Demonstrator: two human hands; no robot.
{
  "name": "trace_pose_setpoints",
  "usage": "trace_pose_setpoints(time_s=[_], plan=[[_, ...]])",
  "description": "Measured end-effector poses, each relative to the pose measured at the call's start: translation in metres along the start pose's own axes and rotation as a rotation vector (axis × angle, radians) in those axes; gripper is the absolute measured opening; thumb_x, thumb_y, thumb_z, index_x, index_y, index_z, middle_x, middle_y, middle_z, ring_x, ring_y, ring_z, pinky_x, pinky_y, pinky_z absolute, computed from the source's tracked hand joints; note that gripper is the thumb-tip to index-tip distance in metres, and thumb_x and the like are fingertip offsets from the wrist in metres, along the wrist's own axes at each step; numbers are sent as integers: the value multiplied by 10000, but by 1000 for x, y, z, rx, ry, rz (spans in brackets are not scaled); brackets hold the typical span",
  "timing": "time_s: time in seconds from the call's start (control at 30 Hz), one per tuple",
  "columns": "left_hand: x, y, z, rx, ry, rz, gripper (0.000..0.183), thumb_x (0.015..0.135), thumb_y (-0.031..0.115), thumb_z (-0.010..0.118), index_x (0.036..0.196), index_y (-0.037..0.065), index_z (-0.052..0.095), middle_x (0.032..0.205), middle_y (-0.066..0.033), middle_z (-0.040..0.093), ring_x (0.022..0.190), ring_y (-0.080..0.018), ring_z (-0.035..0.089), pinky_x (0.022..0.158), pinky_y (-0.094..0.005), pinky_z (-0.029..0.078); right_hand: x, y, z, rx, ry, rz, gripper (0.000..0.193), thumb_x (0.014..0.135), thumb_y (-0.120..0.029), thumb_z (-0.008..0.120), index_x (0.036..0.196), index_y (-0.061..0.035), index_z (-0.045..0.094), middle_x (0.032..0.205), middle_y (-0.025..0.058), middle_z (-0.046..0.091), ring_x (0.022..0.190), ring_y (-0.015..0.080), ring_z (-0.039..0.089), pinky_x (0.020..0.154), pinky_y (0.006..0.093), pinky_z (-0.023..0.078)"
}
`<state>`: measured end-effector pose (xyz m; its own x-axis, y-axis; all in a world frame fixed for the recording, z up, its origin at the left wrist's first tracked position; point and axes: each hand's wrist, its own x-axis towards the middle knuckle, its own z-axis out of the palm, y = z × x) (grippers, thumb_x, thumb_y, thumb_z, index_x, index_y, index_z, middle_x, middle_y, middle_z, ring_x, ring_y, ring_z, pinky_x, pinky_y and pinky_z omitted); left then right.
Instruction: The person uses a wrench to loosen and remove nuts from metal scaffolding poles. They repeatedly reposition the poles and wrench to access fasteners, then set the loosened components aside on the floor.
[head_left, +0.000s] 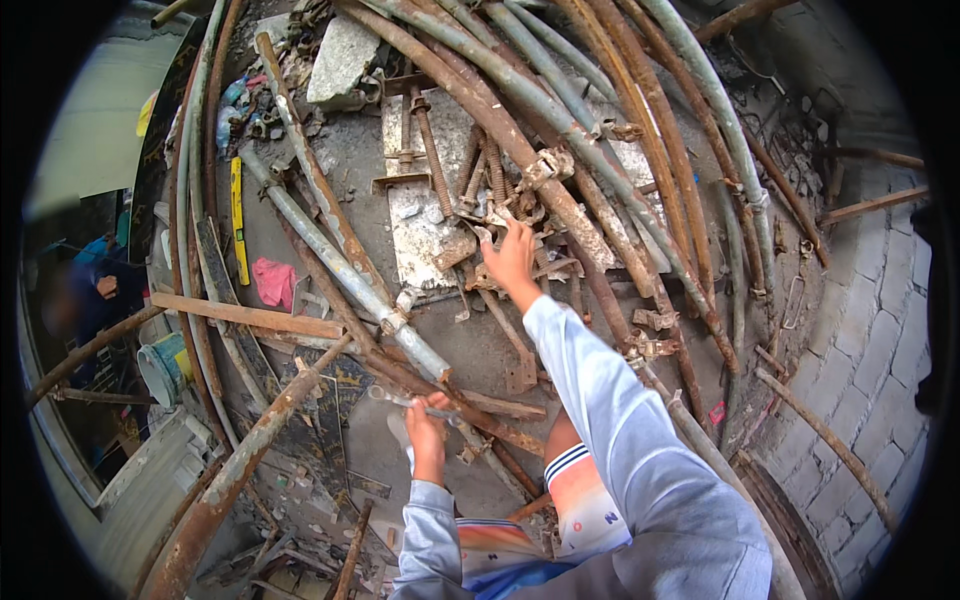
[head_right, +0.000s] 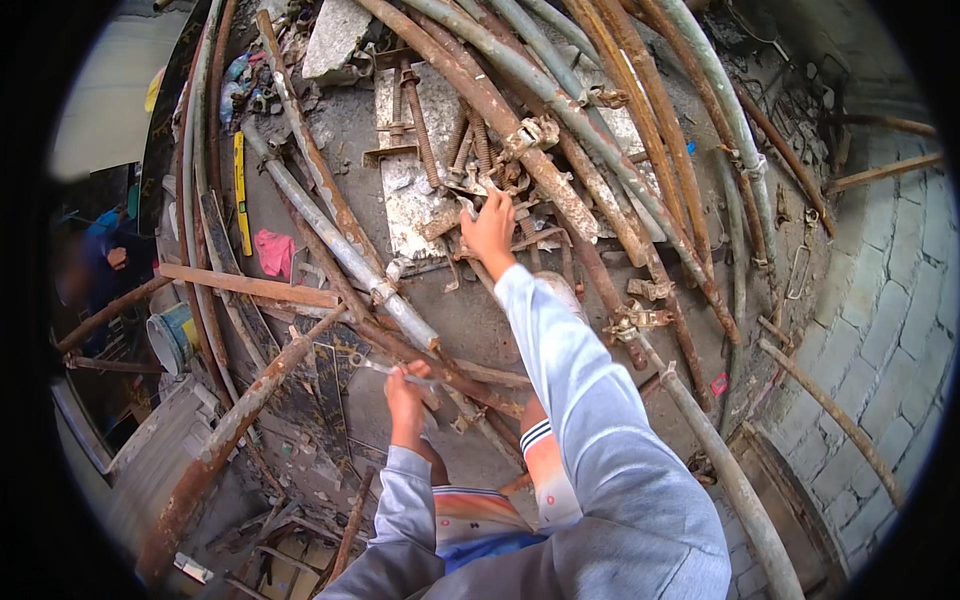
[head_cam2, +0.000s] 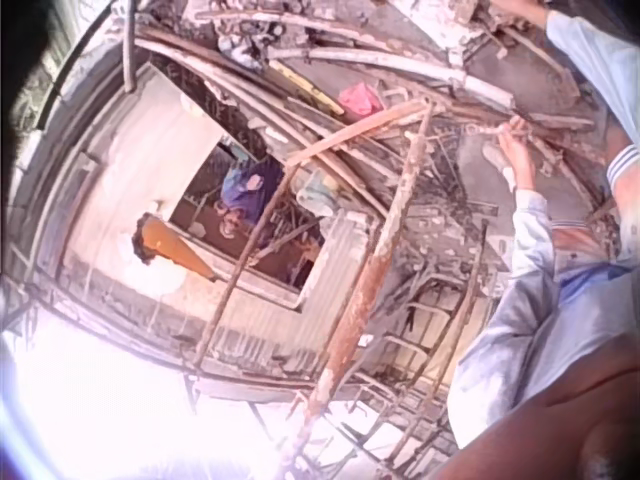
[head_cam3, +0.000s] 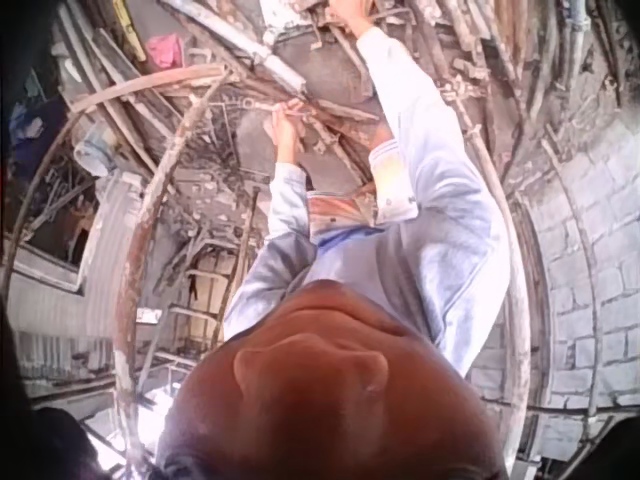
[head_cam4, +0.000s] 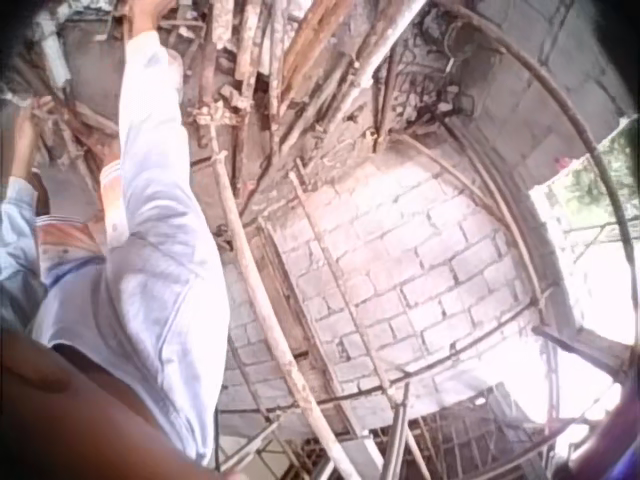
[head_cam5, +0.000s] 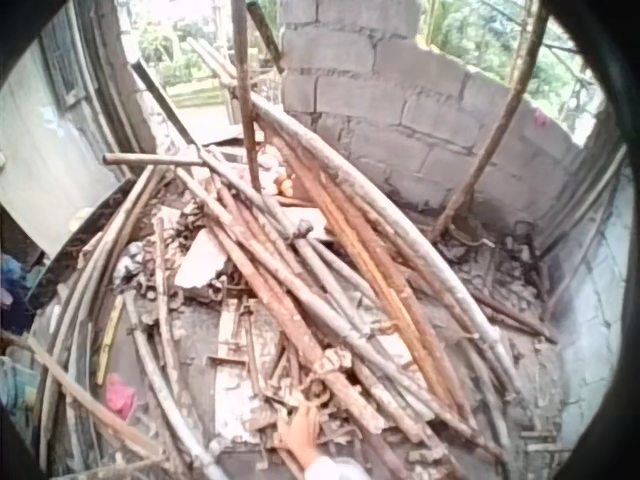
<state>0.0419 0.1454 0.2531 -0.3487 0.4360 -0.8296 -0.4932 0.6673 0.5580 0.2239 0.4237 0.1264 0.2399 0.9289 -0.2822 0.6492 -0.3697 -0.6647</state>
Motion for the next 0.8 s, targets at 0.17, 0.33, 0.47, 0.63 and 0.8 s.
trace_pose_setpoints(time_s=[0.17,0.33,0.47,0.63,0.8], plan=[[4,-35,-19,69,9,-239,306,1101,329,384,1084,54,517,1116,-199,684,968,-287,708,877,-410,528,40,-15,16,-386,-374,-14,549,834,-312,778,1317,-109,616,1383,179,461,1294,397,413,1075,501,401],[6,-30,-30,145,-103,-226,353,1119,336,339,1095,52,547,1100,-146,715,955,-222,719,794,-342,524,35,9,33,-437,-126,-192,263,818,-124,715,1073,-66,739,1314,188,494,1266,414,433,1015,512,424],[3,-30,-74,143,-99,-185,364,1119,343,337,1066,59,558,1077,-146,724,943,-208,719,777,-334,505,0,15,23,-347,-190,-345,225,751,-31,711,975,-31,694,1214,224,576,1173,414,521,985,492,459],[-2,-24,-121,132,26,-206,358,1113,350,358,1053,60,559,1026,-136,732,917,-211,724,766,-324,505,-6,33,-5,-365,-387,-319,173,755,17,655,926,-3,669,924,246,703,919,434,670,841,515,535],[-1,-36,-132,106,12,-203,393,1113,352,360,1071,32,584,1013,-126,731,915,-197,720,780,-318,507,58,0,-2,-770,-962,-323,221,800,-64,648,1008,-34,717,982,246,719,965,415,689,856,490,548]])
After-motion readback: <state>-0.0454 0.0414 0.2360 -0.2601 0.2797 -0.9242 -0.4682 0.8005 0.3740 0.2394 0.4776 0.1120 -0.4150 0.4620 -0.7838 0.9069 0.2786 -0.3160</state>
